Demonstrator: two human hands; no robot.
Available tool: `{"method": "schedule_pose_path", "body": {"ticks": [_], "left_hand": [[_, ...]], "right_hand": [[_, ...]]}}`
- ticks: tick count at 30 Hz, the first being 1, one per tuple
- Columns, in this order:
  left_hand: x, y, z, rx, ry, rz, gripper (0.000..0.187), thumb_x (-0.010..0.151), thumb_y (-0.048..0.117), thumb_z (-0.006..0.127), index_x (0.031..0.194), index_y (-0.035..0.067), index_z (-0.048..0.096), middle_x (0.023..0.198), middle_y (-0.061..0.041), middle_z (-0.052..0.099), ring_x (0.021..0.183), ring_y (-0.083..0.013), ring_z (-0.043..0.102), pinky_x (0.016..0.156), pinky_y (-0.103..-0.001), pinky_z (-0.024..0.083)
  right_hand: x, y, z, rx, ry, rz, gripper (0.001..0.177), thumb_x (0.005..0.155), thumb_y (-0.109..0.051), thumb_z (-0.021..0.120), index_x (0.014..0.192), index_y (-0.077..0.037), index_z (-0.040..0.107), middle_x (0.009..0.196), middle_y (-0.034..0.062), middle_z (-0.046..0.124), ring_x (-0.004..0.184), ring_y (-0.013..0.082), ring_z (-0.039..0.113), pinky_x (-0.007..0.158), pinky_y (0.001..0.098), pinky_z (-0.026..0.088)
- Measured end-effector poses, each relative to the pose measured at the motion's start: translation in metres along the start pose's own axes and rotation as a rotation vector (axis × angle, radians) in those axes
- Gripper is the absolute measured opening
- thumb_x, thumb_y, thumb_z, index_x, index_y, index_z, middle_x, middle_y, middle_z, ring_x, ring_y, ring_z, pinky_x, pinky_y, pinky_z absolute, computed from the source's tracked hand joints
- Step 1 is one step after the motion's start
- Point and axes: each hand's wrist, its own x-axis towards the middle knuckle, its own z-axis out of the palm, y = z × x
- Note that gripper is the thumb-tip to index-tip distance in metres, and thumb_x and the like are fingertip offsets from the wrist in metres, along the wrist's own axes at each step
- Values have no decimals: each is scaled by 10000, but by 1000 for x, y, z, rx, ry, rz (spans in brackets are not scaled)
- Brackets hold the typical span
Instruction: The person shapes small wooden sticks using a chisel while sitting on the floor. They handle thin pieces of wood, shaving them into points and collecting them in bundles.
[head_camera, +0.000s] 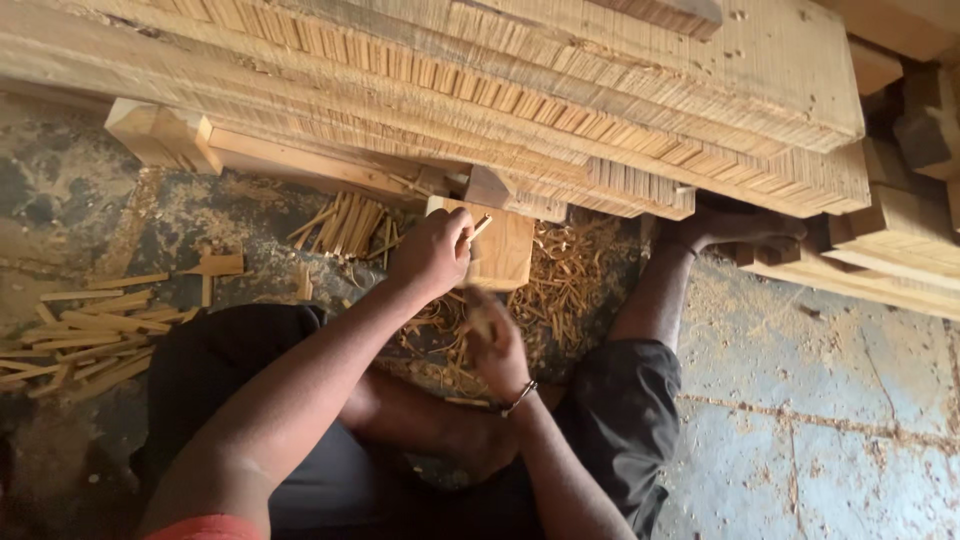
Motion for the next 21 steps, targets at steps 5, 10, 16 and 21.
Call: {"method": "schedule_pose_path", "body": {"ticks": [5,10,16,21], "left_hand": [[4,-8,16,108,63,82,113,915,123,729,892,56,640,816,-110,660,640,-186,613,550,-355,543],[8,-2,36,181,160,163,117,925,135,736,910,42,666,814,-121,661,647,-198,618,543,-344,557],[7,-18,35,182,-59,26,160,989,156,700,915,18,668,844,-112,671,664,-185,626,583,-342,569],[1,-19,33,261,-191,101,201,917,147,730,995,-32,685,939,-146,673,726,-190,646,642,-336,600]], "right_hand": [[-11,-12,5,-6,-90,14,554,937,2,627,1482,-45,539,939,64,728,643,67,598,528,211,473],[-20,-11,-7,43,72,23,559,911,17,620,1458,-57,532,987,16,718,657,64,607,529,214,502],[-14,6,-30,307,275,72,558,929,29,590,1464,-80,475,937,45,665,609,83,586,491,216,467],[-11,4,-32,314,277,82,538,926,18,584,1447,-83,492,908,46,663,570,81,562,453,214,426]]}}
